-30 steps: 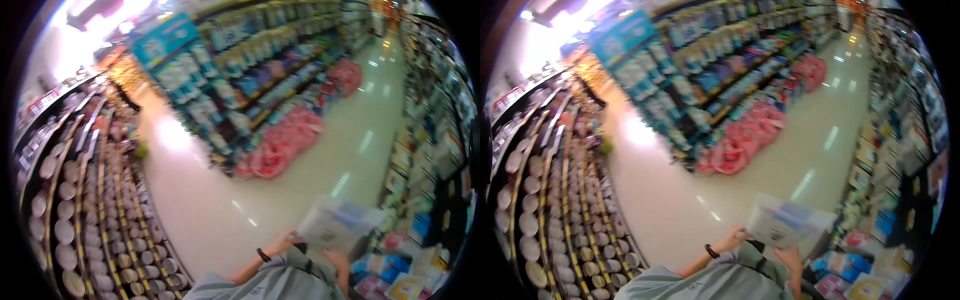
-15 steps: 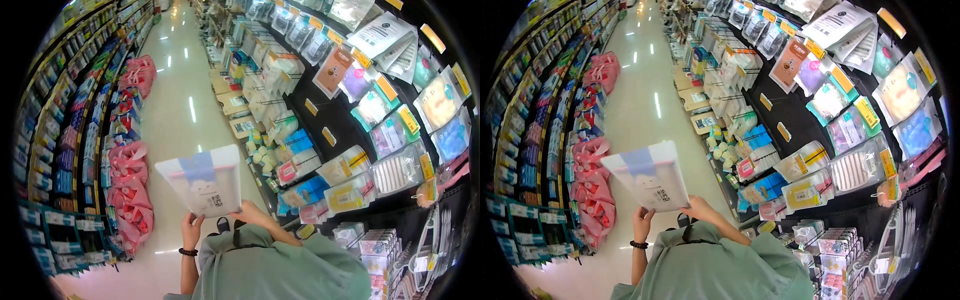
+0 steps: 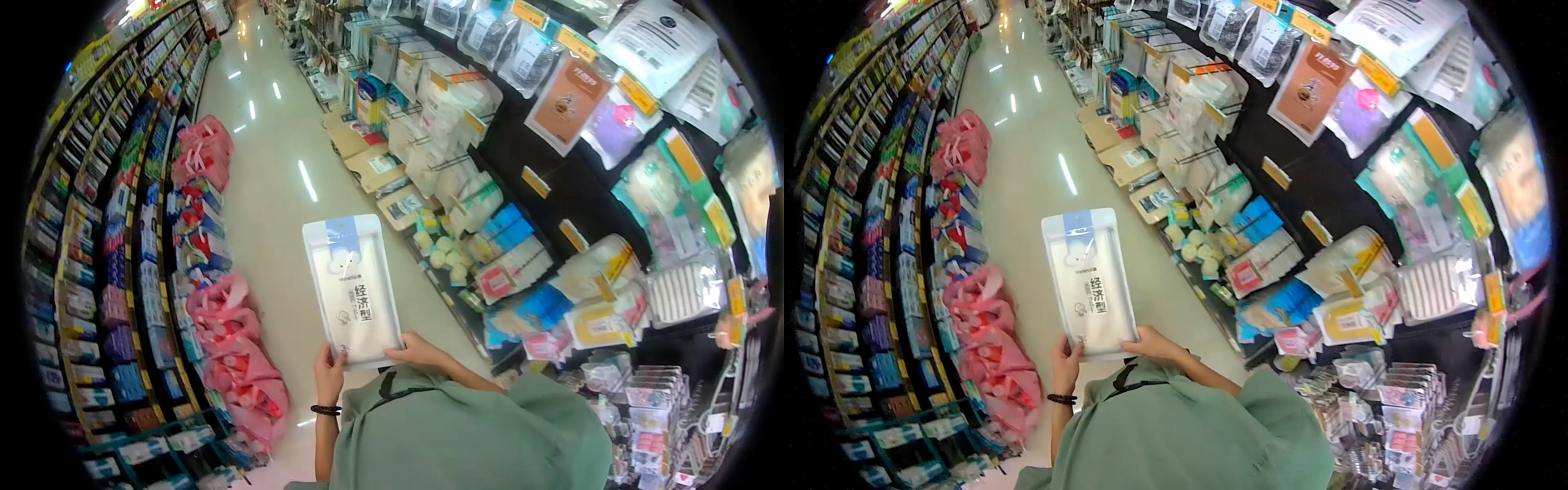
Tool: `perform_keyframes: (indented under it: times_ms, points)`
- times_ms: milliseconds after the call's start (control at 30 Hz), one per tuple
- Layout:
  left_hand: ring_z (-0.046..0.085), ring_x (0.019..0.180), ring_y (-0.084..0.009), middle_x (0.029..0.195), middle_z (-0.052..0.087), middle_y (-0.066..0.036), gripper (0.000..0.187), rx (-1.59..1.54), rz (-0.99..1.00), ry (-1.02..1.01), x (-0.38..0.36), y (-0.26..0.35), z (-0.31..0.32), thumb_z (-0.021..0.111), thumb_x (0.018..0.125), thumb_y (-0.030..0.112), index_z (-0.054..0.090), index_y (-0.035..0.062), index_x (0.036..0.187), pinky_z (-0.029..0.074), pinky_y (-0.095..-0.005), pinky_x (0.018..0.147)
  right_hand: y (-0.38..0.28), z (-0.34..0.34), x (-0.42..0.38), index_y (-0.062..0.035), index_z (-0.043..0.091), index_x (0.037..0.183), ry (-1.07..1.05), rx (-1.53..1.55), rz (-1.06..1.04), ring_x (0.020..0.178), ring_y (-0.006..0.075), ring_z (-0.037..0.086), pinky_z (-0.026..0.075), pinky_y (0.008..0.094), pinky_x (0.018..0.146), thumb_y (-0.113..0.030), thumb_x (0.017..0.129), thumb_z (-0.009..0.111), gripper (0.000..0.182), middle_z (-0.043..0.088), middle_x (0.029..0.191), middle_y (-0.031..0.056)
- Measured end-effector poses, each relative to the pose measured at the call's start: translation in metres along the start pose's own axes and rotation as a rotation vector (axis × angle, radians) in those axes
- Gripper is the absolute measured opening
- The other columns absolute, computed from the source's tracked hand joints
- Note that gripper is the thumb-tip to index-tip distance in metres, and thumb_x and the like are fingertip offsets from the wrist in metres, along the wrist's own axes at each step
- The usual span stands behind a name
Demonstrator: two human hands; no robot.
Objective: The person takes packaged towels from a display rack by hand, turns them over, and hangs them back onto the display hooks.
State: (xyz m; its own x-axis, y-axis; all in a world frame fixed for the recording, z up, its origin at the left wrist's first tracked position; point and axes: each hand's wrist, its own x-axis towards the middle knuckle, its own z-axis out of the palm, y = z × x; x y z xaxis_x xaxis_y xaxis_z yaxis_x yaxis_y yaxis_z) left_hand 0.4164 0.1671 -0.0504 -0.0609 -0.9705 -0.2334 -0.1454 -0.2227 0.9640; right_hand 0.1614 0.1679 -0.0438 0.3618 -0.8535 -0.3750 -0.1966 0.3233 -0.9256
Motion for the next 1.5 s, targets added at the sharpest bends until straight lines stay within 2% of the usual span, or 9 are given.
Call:
perform_keyframes:
  times_ms: [133,233,467,533,700,1000,1200,1400,1500]
  points:
    - [0.060,0.088,-0.0121,0.099,0.065,-0.005,0.031,0.146,0.048,0.026,0.072,0.011,-0.034,0.063,0.088,0.000,0.058,-0.0071,0.118,0.048,-0.0265,0.079,-0.004,-0.017,0.095,0.0073,0.066,0.106,-0.089,-0.054,0.009,0.083,0.0150,0.062,0.050,0.0325,0.076,-0.031,0.087,0.071,0.043,0.069,0.091,0.0108]
    - [0.059,0.086,-0.0122,0.099,0.066,-0.006,0.032,0.157,0.145,0.174,0.128,0.033,-0.050,0.063,0.087,-0.001,0.058,-0.0079,0.118,0.047,-0.0258,0.077,-0.029,-0.027,0.166,0.0070,0.066,0.104,-0.088,-0.105,-0.002,0.082,0.0149,0.062,0.050,0.0317,0.074,-0.033,0.087,0.070,0.043,0.069,0.091,0.0098]
    - [0.058,0.084,-0.0114,0.096,0.066,-0.007,0.029,0.235,0.097,-0.012,0.254,0.087,-0.074,0.061,0.087,-0.003,0.058,-0.0080,0.116,0.047,-0.0253,0.072,-0.048,-0.046,0.249,0.0056,0.067,0.104,0.081,0.104,-0.080,0.079,0.0122,0.061,0.050,0.0286,0.070,-0.029,0.088,0.071,0.038,0.068,0.088,0.0064]
    - [0.059,0.085,-0.0126,0.097,0.066,-0.009,0.033,0.194,0.120,-0.079,0.286,0.077,-0.057,0.060,0.088,-0.002,0.056,-0.0087,0.120,0.049,-0.0277,0.074,-0.055,-0.060,0.243,0.0054,0.067,0.106,0.137,0.079,0.023,0.080,0.0112,0.060,0.050,0.0278,0.070,-0.026,0.089,0.071,0.036,0.068,0.090,0.0057]
    - [0.059,0.085,-0.0146,0.097,0.064,-0.010,0.035,0.272,0.064,-0.298,0.359,0.076,0.010,0.059,0.088,-0.001,0.055,-0.0084,0.122,0.049,-0.0290,0.077,-0.045,-0.099,0.228,0.0048,0.065,0.114,0.475,0.306,-0.032,0.087,0.0127,0.063,0.052,0.0284,0.078,-0.021,0.088,0.072,0.037,0.070,0.100,0.0082]
    - [0.063,0.094,-0.0154,0.106,0.067,-0.010,0.039,0.039,0.059,-0.786,0.457,0.101,0.145,0.056,0.088,-0.005,0.056,-0.0042,0.127,0.049,-0.0282,0.083,-0.026,-0.163,0.221,0.0038,0.067,0.114,0.975,0.391,-0.014,0.092,0.0119,0.062,0.050,0.0284,0.082,-0.018,0.088,0.072,0.034,0.070,0.102,0.0075]
    - [0.064,0.098,-0.0154,0.108,0.067,-0.009,0.035,0.056,-0.020,-0.994,0.528,0.103,0.188,0.058,0.087,-0.011,0.056,-0.0024,0.121,0.050,-0.0296,0.087,-0.022,-0.200,0.249,0.0029,0.067,0.114,1.091,0.527,0.028,0.089,0.0110,0.062,0.050,0.0276,0.080,-0.018,0.086,0.074,0.035,0.070,0.101,0.0059]
    - [0.066,0.099,-0.0170,0.106,0.069,-0.011,0.032,0.121,-0.051,-1.159,0.582,0.097,0.213,0.060,0.083,-0.014,0.056,-0.0024,0.112,0.051,-0.0302,0.088,0.013,-0.227,0.276,0.0039,0.070,0.106,1.145,0.457,0.144,0.085,0.0110,0.063,0.052,0.0275,0.076,-0.013,0.084,0.075,0.028,0.071,0.095,0.0067]
    - [0.067,0.099,-0.0180,0.103,0.070,-0.012,0.030,0.130,-0.053,-1.193,0.595,0.094,0.224,0.062,0.081,-0.014,0.057,-0.0033,0.109,0.052,-0.0297,0.086,0.020,-0.237,0.284,0.0045,0.072,0.096,1.209,0.442,0.147,0.075,0.0113,0.063,0.051,0.0271,0.067,-0.015,0.081,0.077,0.025,0.070,0.082,0.0066]
